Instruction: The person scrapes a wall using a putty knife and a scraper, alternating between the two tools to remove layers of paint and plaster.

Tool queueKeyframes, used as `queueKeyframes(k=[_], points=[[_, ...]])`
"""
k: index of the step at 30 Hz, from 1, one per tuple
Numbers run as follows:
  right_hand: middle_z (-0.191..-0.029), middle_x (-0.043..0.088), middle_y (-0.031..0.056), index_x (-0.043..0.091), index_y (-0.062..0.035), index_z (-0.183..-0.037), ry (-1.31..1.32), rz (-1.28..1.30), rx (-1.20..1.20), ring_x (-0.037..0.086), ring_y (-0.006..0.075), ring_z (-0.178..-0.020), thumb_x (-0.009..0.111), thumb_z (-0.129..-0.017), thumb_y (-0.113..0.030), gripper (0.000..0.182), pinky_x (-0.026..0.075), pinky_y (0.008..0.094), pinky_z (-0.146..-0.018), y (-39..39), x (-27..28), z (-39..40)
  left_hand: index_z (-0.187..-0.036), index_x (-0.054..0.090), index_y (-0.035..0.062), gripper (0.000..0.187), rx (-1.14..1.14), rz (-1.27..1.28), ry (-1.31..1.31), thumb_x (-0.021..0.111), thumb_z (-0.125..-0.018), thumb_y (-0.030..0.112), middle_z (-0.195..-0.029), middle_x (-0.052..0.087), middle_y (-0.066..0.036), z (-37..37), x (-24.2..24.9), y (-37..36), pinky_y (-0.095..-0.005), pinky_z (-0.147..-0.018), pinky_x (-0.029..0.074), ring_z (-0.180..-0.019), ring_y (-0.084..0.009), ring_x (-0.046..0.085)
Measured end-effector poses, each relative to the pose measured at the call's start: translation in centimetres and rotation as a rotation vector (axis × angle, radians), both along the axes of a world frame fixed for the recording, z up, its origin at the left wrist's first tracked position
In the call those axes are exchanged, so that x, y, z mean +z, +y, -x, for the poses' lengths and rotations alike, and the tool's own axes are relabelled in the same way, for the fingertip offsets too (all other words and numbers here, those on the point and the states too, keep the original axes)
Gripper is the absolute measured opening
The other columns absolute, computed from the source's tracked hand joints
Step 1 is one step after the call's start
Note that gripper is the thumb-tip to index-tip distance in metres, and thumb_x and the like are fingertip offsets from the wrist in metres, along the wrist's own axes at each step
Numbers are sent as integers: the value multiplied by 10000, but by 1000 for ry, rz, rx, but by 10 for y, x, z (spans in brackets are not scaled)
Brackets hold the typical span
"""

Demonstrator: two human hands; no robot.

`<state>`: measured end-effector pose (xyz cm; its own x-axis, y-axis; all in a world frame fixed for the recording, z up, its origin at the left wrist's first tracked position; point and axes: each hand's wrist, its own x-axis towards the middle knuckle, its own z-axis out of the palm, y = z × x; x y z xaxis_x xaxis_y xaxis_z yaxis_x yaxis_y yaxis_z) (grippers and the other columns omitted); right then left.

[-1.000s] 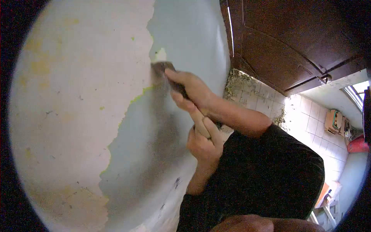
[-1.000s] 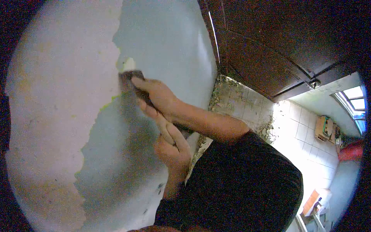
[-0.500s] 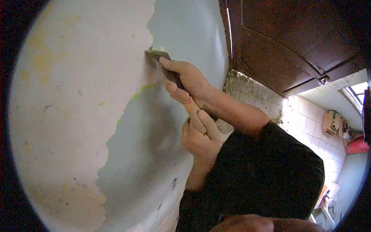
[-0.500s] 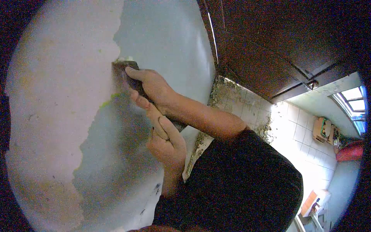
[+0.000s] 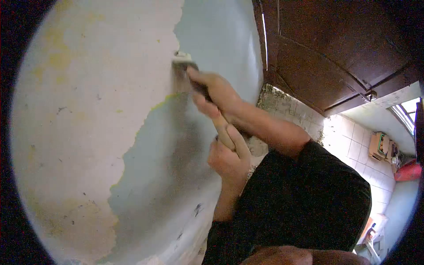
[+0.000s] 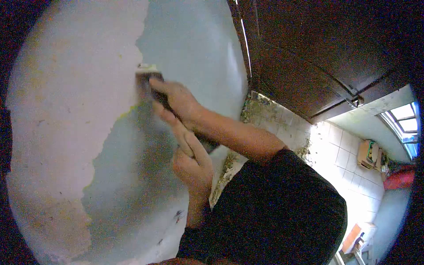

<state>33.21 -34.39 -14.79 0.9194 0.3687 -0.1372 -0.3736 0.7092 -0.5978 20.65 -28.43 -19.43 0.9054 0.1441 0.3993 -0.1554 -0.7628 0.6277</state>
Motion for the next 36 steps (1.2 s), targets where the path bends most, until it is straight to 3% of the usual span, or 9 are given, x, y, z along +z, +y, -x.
queueKeyframes(k=[2,11,15,17,20,21,24,26,36], points=[[-431,416,-15,484,-127,-583,21,-20,-25,298,88,-264,450,-1024,-466,558,250,244,-263,-1,-9,-4,-748,606,6,310,-7,-133,-165,569,-966,223,-645,585,-186,-17,0,2,-494,-530,437,-586,-408,579],[-379,369,-11,458,-144,-557,60,34,67,315,110,-271,448,-1018,-485,574,236,261,-270,-7,-15,5,-680,580,19,347,-3,0,-98,597,-958,227,-628,591,-181,-11,-2,-8,-487,-513,432,-554,-401,572],[-536,510,-4,582,-69,-795,-121,-184,124,354,96,-327,472,-1024,-402,419,326,261,-326,-12,-25,-6,-697,596,15,336,40,-79,-99,595,-961,222,-630,597,-189,-5,-4,-11,-493,-512,430,-561,-403,584],[-403,375,-19,471,-128,-596,68,-13,84,289,109,-273,393,-1031,-481,566,265,245,-290,-6,-18,3,-705,602,5,345,-11,-31,-179,587,-967,229,-639,606,-196,-2,-18,-8,-505,-520,428,-572,-404,597],[-412,381,-18,480,-129,-619,-56,37,-91,303,103,-283,416,-1030,-467,536,254,247,-292,-5,-27,-36,-738,627,-4,342,38,-35,-38,572,-971,240,-649,611,-200,-30,1,-8,-502,-528,448,-573,-408,602],[-414,380,-13,479,-133,-612,13,-103,-125,306,102,-289,449,-1023,-459,526,237,264,-297,-12,-7,-37,-738,627,-4,342,45,-33,-40,572,-971,240,-649,611,-200,-28,4,-9,-502,-528,448,-573,-408,602],[-404,364,-12,465,-137,-583,-33,70,-130,308,100,-291,474,-1015,-464,541,229,267,-294,-16,-13,-25,-762,640,-6,338,50,-118,-8,562,-973,245,-671,627,-204,-28,8,-18,-502,-528,460,-574,-419,604],[-386,338,-17,443,-143,-552,-62,65,-59,300,99,-284,468,-1014,-476,570,230,258,-283,-16,-13,-11,-752,629,-2,339,14,-81,-166,558,-976,242,-651,613,-197,-8,-11,-22,-507,-526,452,-569,-428,593],[-415,391,-15,459,-143,-572,46,-5,2,295,94,-272,483,-1012,-459,542,236,242,-265,-18,-5,-19,-686,576,10,342,8,-20,-202,571,-963,211,-628,572,-188,-26,1,-20,-507,-531,431,-567,-410,558]])
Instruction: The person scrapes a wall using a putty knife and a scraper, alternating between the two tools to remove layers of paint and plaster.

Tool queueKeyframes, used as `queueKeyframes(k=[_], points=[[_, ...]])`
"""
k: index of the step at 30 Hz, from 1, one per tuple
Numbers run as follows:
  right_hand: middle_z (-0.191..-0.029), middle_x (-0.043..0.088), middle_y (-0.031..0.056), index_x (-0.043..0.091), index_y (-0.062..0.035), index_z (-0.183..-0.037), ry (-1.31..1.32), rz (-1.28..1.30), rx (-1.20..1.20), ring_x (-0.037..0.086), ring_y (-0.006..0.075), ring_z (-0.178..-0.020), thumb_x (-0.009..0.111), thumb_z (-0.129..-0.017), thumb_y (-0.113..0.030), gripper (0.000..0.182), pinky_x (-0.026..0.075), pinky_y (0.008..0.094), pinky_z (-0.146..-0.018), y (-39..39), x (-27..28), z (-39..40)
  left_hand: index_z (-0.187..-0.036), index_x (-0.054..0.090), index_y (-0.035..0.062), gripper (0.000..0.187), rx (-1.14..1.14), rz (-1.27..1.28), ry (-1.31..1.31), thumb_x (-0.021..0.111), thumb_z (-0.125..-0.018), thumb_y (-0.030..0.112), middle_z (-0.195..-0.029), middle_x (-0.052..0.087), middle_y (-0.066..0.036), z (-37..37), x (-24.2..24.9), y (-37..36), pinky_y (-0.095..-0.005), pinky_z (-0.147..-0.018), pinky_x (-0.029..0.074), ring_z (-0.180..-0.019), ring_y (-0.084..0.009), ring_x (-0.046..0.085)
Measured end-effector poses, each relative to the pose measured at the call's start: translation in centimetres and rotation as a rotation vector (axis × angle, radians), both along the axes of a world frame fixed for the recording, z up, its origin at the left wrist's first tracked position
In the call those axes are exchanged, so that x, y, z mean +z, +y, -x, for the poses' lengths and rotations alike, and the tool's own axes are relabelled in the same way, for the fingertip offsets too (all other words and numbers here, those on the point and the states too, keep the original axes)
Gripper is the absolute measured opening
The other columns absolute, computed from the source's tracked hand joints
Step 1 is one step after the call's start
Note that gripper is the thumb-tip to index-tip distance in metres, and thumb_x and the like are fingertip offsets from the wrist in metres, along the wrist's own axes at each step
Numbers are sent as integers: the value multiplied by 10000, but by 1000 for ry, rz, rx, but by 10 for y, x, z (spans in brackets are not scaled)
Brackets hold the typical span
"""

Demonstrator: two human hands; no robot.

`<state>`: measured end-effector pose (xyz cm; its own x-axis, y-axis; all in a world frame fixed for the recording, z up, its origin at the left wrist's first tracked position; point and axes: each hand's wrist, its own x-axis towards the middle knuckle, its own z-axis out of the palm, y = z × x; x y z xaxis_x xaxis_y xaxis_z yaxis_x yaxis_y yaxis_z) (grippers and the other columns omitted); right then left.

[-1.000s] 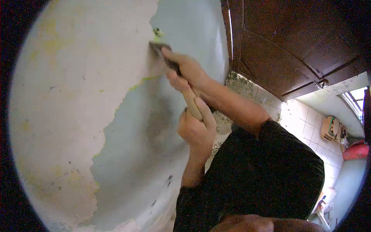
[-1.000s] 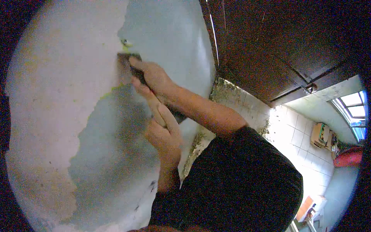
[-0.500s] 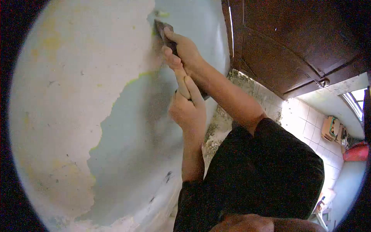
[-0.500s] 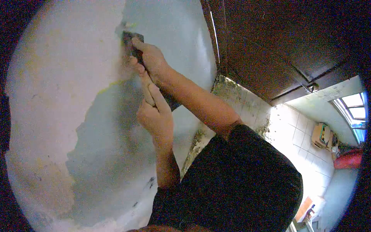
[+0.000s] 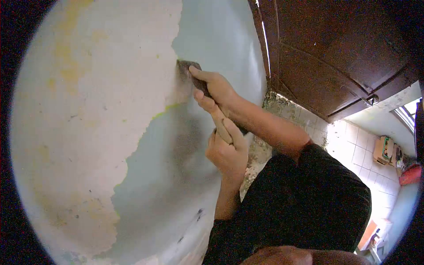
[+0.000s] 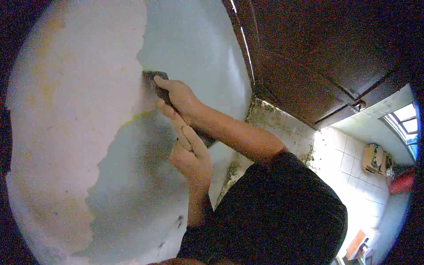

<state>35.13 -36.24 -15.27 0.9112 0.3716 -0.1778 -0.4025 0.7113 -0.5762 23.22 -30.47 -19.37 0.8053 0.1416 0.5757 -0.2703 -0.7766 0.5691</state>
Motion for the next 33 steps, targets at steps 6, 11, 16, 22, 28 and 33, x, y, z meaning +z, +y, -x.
queueKeyframes(k=[6,11,16,22,28,33], points=[[-449,418,-3,470,-120,-618,-59,-39,24,336,109,-310,493,-1011,-424,497,274,273,-304,-2,2,0,-709,612,9,349,24,-13,32,564,-969,237,-644,604,-181,7,8,-4,-494,-534,451,-580,-407,583],[-400,370,-18,448,-140,-578,-59,85,-24,299,105,-278,478,-1011,-466,542,242,258,-281,-4,-5,-2,-676,606,10,388,13,-72,-37,563,-972,257,-637,606,-185,3,-1,-3,-476,-519,451,-578,-407,585],[-533,492,3,536,-91,-713,-192,-53,-52,410,111,-388,476,-1016,-428,457,354,291,-392,-12,3,-25,-653,600,4,425,62,-57,89,555,-977,276,-608,586,-201,-14,10,-1,-480,-516,447,-561,-413,583],[-558,509,5,569,-99,-710,-236,283,-124,417,116,-432,483,-1003,-460,473,340,300,-430,-4,-9,-34,-648,590,-3,483,68,22,22,540,-984,340,-581,560,-221,-11,14,-13,-506,-518,430,-535,-425,576],[-614,575,24,651,-68,-743,-191,47,-107,471,137,-529,514,-984,-477,494,392,332,-518,-18,6,-43,-666,609,4,452,113,-50,98,517,-997,298,-605,566,-215,-31,29,-21,-503,-514,410,-562,-411,579],[-433,410,-10,514,-110,-693,-227,199,-86,334,116,-311,486,-1007,-458,470,273,274,-328,-17,4,-22,-861,671,-24,334,68,44,129,485,-994,220,-659,590,-201,-8,9,-31,-494,-511,412,-561,-392,569]])
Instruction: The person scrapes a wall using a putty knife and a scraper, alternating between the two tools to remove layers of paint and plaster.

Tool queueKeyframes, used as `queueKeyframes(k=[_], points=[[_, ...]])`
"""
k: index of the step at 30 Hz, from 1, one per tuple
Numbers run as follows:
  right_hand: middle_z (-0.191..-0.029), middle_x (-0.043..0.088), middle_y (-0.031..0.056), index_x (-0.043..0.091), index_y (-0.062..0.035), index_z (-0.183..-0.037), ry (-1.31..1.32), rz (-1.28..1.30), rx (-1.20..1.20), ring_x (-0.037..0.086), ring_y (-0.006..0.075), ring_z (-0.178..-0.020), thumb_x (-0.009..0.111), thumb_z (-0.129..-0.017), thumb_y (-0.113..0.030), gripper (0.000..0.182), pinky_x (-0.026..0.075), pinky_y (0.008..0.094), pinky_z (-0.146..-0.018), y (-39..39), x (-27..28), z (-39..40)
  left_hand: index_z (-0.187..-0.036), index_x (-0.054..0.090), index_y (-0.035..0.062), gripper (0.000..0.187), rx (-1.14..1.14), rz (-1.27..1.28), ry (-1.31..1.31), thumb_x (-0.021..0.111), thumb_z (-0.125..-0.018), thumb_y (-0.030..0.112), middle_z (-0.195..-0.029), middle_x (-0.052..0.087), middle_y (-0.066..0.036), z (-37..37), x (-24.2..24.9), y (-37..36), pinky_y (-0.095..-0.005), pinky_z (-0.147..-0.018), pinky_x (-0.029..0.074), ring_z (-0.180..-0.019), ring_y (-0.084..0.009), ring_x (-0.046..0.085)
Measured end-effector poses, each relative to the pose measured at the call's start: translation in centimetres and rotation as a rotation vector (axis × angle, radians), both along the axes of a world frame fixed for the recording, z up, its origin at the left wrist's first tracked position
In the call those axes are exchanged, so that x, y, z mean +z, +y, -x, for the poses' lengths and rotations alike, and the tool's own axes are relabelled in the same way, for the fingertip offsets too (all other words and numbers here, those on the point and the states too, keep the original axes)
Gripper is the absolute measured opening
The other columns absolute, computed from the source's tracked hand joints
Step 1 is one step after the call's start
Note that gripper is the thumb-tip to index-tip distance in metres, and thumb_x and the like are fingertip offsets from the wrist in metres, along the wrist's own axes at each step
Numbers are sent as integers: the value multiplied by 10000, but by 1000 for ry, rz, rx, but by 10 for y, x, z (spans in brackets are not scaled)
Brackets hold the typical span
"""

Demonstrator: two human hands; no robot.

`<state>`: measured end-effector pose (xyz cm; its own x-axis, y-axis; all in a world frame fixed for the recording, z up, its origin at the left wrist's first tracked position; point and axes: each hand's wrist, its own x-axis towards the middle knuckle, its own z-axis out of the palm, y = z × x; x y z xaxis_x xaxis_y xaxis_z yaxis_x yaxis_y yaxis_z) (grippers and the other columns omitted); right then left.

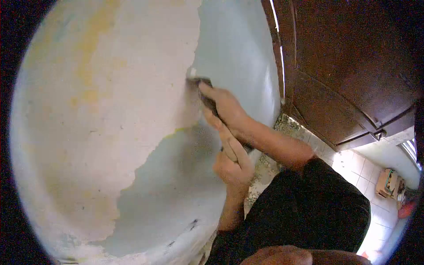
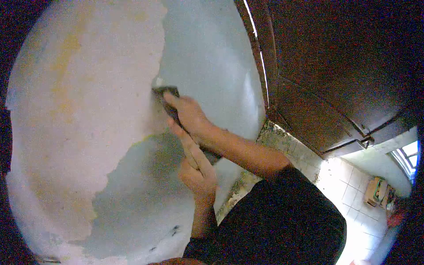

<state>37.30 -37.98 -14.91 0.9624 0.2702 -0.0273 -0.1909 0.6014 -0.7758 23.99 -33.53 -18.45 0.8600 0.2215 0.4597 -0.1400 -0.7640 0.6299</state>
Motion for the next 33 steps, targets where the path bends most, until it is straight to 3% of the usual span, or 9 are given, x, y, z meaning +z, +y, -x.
queueKeyframes(k=[3,10,13,15,22,25,27,31,33], points=[[-463,443,5,554,-82,-799,128,-140,74,344,117,-309,492,-1008,-438,416,273,272,-324,-13,32,0,-992,664,-32,273,-28,-119,-146,501,-973,185,-677,604,-191,-15,2,3,-481,-501,413,-538,-381,547],[-507,468,-1,573,-64,-868,116,-65,190,364,103,-323,501,-1007,-432,400,302,266,-327,-20,28,-5,-946,635,-29,248,101,-327,-58,517,-948,190,-686,595,-193,-17,-23,-7,-458,-501,424,-548,-391,540],[-502,462,-1,569,-62,-862,9,-145,31,365,101,-322,518,-1004,-428,396,304,270,-319,-26,37,-22,-1017,643,-44,298,119,-368,-232,509,-953,215,-701,604,-190,-34,-20,-2,-457,-505,430,-559,-385,554],[-561,537,-4,599,-71,-798,-17,-12,103,455,92,-409,519,-1007,-403,400,356,276,-372,-30,30,-14,-977,639,-40,283,8,-1,-136,508,-957,210,-690,603,-185,-27,-20,-5,-477,-526,430,-578,-400,562],[-561,494,-2,564,-78,-779,-91,156,105,395,94,-367,479,-1010,-467,460,311,254,-350,-29,24,-20,-801,620,-27,338,89,-13,-98,531,-974,249,-677,593,-222,-32,-6,-16,-478,-538,430,-605,-429,573],[-553,499,8,562,-76,-791,-65,-115,26,426,106,-391,470,-1015,-462,456,324,268,-363,-22,19,-37,-741,620,-25,406,101,33,-60,545,-981,295,-675,600,-247,-38,15,-13,-465,-522,425,-601,-422,586],[-615,579,40,566,-74,-863,-86,-32,101,513,127,-471,476,-1019,-450,417,397,300,-430,-21,2,-17,-693,606,-26,458,114,100,142,547,-987,321,-654,595,-262,-19,1,-9,-483,-534,426,-593,-427,588],[-734,630,66,532,-71,-1042,0,-71,289,611,185,-572,496,-1016,-447,378,509,315,-534,-27,-84,31,-832,613,-34,372,20,-113,-26,495,-1003,274,-632,552,-208,31,-67,-1,-496,-503,362,-576,-387,553],[-910,662,110,495,-61,-1185,164,-58,284,657,226,-679,499,-1013,-447,422,555,360,-616,-46,-132,46,-770,603,-41,423,42,-101,-1,500,-996,302,-648,570,-244,50,-91,4,-496,-530,402,-597,-430,568]])
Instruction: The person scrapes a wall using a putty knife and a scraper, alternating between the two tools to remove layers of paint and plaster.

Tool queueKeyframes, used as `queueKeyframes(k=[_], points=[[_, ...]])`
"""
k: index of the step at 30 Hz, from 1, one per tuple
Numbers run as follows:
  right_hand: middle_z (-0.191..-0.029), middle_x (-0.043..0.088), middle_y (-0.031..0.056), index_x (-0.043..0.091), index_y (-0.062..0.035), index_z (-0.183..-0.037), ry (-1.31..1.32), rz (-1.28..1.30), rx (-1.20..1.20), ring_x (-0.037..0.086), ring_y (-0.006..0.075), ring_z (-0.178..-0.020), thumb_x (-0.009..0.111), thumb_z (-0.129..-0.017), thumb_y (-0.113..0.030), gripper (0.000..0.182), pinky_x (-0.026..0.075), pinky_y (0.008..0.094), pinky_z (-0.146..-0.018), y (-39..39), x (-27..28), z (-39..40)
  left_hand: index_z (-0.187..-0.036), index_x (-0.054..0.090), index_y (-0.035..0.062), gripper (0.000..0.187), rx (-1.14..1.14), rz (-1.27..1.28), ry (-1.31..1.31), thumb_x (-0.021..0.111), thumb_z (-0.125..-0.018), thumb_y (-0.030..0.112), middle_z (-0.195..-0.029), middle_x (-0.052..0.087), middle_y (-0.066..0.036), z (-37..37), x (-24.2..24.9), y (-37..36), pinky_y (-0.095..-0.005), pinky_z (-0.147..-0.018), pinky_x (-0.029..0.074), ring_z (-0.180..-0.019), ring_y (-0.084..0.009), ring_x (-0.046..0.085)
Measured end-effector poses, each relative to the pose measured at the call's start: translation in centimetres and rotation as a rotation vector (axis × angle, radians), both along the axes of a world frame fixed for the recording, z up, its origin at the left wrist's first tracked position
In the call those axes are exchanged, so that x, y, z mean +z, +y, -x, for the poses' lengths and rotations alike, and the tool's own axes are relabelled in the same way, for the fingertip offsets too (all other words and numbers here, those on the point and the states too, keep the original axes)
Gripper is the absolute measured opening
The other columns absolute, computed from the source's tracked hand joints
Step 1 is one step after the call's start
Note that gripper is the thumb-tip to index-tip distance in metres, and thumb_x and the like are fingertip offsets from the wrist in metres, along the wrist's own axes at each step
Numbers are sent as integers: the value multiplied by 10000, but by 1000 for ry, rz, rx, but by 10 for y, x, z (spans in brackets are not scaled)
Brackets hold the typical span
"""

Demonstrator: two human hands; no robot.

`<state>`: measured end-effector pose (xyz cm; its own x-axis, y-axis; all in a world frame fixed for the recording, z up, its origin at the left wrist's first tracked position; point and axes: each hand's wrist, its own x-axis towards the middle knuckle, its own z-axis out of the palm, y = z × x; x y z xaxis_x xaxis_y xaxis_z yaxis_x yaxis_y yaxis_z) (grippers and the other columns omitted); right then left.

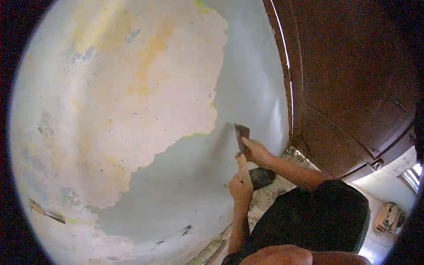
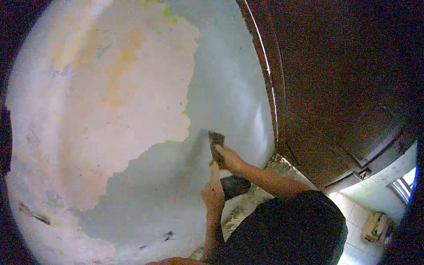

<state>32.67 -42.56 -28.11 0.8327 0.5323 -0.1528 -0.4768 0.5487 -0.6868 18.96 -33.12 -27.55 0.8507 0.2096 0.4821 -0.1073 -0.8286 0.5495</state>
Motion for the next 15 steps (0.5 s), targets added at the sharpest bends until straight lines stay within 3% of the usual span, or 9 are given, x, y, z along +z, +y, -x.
queueKeyframes(k=[2,4,5,7,8,10,14,15], points=[[-1047,650,148,456,-49,-1274,-18,177,154,675,255,-765,512,-999,-467,503,572,399,-676,-40,-35,18,-707,594,-49,479,26,28,22,505,-989,329,-664,589,-281,14,-5,-3,-497,-557,441,-617,-473,583],[-1023,658,177,424,10,-1352,-72,367,156,681,300,-885,551,-1001,-383,542,553,439,-796,-71,-48,42,-728,604,-42,455,-58,107,166,511,-978,327,-673,589,-280,26,5,-7,-500,-567,449,-626,-473,584],[-1023,658,177,424,10,-1352,-76,373,159,681,300,-885,551,-1001,-383,542,553,439,-796,-81,-58,54,-728,604,-42,455,-55,114,162,511,-978,327,-673,589,-280,31,6,-9,-500,-567,449,-626,-473,584],[-1206,592,241,376,9,-1419,-507,901,-120,621,342,-1079,645,-939,-235,602,511,466,-928,-94,-67,72,-726,598,-35,452,-45,144,272,507,-980,327,-674,588,-271,39,4,-14,-507,-572,450,-629,-469,585],[-1206,592,241,376,9,-1419,-507,905,-111,621,342,-1079,645,-939,-235,602,511,466,-928,-98,-65,74,-726,598,-35,452,-40,150,275,507,-980,327,-674,588,-271,41,-1,-15,-507,-572,450,-629,-469,585],[-1368,462,275,377,-8,-1437,-944,1240,-438,489,388,-1260,700,-844,-98,681,438,513,-1024,-102,-37,83,-729,597,-27,465,-36,171,260,487,-994,338,-670,585,-260,44,-11,-22,-505,-572,444,-633,-464,583],[-1441,376,261,432,-25,-1402,-1284,1269,-384,383,428,-1338,716,-792,-83,676,366,561,-1080,-103,-12,63,-729,599,-24,481,-8,269,278,471,-1005,348,-677,589,-254,35,-7,-45,-504,-569,436,-634,-460,579],[-1419,413,239,463,-37,-1379,-1324,1234,-418,403,426,-1325,713,-803,-101,630,371,569,-1070,-102,-11,58,-858,647,10,373,-24,235,328,486,-1008,310,-687,601,-232,34,-11,-45,-466,-567,440,-611,-396,587]])
